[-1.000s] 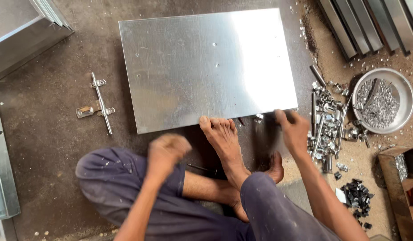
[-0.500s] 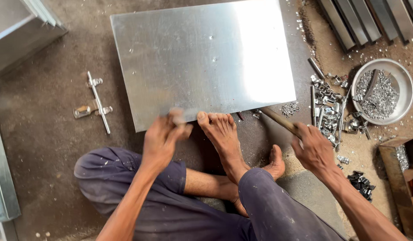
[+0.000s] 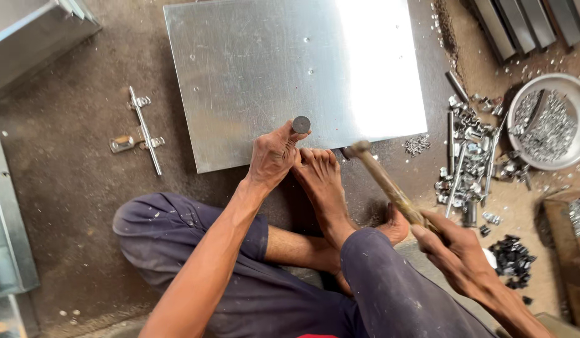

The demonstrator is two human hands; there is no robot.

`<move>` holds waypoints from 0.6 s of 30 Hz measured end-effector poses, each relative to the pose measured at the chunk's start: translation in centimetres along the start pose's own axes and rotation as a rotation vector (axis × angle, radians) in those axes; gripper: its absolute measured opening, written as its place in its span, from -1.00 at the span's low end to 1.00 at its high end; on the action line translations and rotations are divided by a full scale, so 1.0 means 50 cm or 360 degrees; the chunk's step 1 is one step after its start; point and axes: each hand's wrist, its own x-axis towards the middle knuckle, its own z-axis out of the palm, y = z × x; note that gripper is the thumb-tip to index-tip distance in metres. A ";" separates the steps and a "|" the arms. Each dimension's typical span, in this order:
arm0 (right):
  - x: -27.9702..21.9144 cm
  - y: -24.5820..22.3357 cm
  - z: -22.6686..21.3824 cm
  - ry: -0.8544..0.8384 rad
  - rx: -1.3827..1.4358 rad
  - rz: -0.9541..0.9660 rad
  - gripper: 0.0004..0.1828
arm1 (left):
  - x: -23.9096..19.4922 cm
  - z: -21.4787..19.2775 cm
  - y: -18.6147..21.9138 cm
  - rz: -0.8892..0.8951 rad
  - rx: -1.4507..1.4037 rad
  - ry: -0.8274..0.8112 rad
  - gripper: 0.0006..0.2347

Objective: The person assembles metal boxes by fitting a latch onto a metal panel, securing it with a small tool and a hammer, and then attaching the panel to a larger metal frame. The person uses their hands to position the components, uses a small metal tool and a hammer to drive pins or rivets, and finally fits the assembled lid onto the box body.

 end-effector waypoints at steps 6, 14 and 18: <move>0.031 -0.126 0.037 0.0166 -0.0274 -0.0729 -0.52 | -0.009 0.000 0.009 -0.0147 0.0106 -0.0135 -0.82; 0.068 -0.085 0.042 0.0590 -0.0292 -0.1486 -0.64 | 0.000 -0.003 0.004 -0.0049 -0.0014 -0.0051 -0.81; 0.070 -0.065 0.048 0.0335 -0.0099 -0.1187 -0.62 | 0.004 -0.006 0.019 -0.0127 -0.0120 -0.0089 -0.83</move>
